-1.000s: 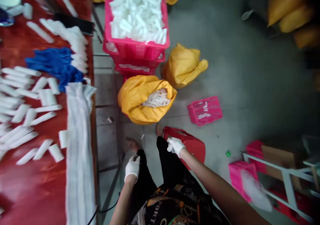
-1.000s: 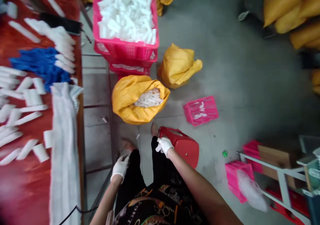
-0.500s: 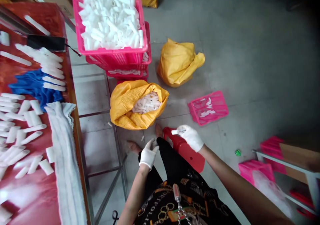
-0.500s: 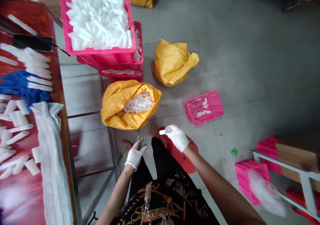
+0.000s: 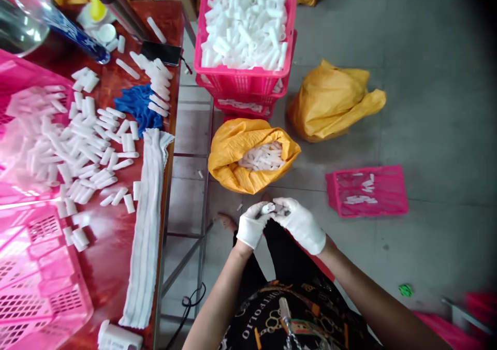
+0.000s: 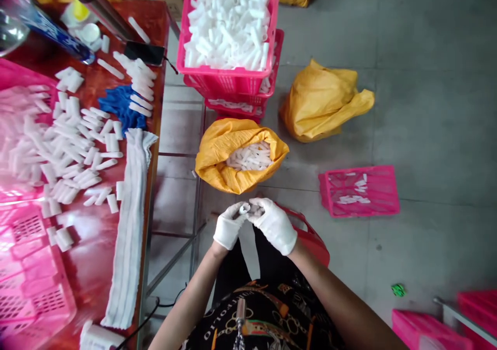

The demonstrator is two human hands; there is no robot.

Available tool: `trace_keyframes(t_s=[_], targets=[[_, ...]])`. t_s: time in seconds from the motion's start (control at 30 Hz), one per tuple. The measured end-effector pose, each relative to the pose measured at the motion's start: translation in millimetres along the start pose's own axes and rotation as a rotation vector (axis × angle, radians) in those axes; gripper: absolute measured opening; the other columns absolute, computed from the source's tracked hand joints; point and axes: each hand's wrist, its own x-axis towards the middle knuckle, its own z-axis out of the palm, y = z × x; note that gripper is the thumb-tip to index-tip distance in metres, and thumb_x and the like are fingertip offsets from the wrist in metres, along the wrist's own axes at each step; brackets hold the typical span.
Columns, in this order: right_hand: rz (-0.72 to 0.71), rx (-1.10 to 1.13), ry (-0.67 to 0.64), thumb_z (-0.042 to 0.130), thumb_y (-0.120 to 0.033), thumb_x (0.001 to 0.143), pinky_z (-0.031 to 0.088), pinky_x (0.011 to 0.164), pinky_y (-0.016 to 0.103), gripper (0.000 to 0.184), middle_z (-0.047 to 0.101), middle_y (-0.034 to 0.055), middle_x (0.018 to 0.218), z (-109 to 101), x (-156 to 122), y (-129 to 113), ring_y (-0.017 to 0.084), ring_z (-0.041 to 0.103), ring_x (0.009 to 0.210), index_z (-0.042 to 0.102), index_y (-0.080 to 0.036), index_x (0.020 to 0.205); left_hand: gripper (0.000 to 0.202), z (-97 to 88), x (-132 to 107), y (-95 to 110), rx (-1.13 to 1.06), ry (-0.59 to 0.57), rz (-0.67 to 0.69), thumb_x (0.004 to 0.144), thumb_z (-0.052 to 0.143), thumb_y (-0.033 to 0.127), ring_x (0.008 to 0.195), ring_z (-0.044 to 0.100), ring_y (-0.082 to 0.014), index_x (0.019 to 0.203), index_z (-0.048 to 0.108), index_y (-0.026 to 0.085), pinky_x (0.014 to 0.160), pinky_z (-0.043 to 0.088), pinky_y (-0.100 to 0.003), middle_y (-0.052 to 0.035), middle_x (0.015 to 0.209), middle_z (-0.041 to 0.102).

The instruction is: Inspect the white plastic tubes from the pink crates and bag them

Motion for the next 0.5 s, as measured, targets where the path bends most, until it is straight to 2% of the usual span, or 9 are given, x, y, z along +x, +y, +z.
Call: trace_keyframes(t_s=[0.07, 0.13, 0.2, 0.27, 0.37, 0.5], targets=[[0.093, 0.078, -0.006, 0.064, -0.04, 0.075, 0.049, 0.065, 0.027, 0.029, 0.063, 0.0029, 0.079, 6.3, -6.1, -4.5, 0.014, 0.058, 0.067, 0.063, -0.02, 0.095, 0.028, -4.5, -2.8, -2.1, 0.109, 0.041, 0.057, 0.076, 0.066, 0.027, 0.098, 0.062, -0.0175, 0.103, 0.068, 0.018, 0.095, 0.047, -0.031, -0.0053, 0.106, 0.068], [0.207, 0.234, -0.015, 0.059, -0.045, 0.078, 0.042, 0.05, 0.024, 0.03, 0.058, 0.0002, 0.067, 11.1, -13.0, -8.0, 0.011, 0.049, 0.053, 0.062, -0.019, 0.092, 0.026, -7.1, -6.3, -4.8, 0.205, 0.044, 0.11, 0.079, 0.064, 0.026, 0.099, 0.061, -0.0172, 0.104, 0.067, 0.02, 0.096, 0.046, -0.03, -0.0047, 0.107, 0.067], [0.308, 0.485, -0.059, 0.058, -0.043, 0.077, 0.036, 0.046, 0.023, 0.032, 0.053, -0.0018, 0.062, 14.8, -18.7, -7.4, 0.008, 0.043, 0.047, 0.06, -0.018, 0.096, 0.026, -8.1, -10.7, -9.3, 0.256, -0.007, 0.14, 0.082, 0.059, 0.025, 0.1, 0.061, -0.0171, 0.107, 0.066, 0.021, 0.097, 0.045, -0.031, -0.0048, 0.108, 0.067], [0.405, 0.72, -0.126, 0.059, -0.037, 0.074, 0.036, 0.046, 0.023, 0.033, 0.054, -0.0013, 0.063, 17.5, -22.2, -1.2, 0.008, 0.043, 0.048, 0.058, -0.017, 0.1, 0.027, -8.5, -16.1, -15.6, 0.288, -0.07, 0.15, 0.085, 0.054, 0.025, 0.1, 0.06, -0.0175, 0.11, 0.064, 0.022, 0.096, 0.045, -0.031, -0.0057, 0.108, 0.066], [0.574, 0.843, -0.21, 0.058, -0.026, 0.071, 0.035, 0.046, 0.022, 0.026, 0.057, 0.0024, 0.068, 19.5, -22.2, 18.9, 0.009, 0.045, 0.05, 0.059, -0.017, 0.095, 0.027, -9.8, -24.3, -27.9, 0.343, -0.179, 0.166, 0.088, 0.049, 0.027, 0.097, 0.06, -0.0184, 0.11, 0.063, 0.021, 0.091, 0.046, -0.031, -0.0079, 0.105, 0.066], [0.806, 0.893, -0.352, 0.056, -0.013, 0.066, 0.034, 0.046, 0.017, 0.027, 0.061, 0.0043, 0.077, 19.0, -16.6, 65.5, 0.008, 0.052, 0.057, 0.061, -0.019, 0.091, 0.027, -15.9, -32.7, -54.3, 0.426, -0.318, 0.144, 0.089, 0.047, 0.033, 0.082, 0.06, -0.018, 0.1, 0.066, 0.018, 0.08, 0.046, -0.029, -0.0085, 0.089, 0.066]])
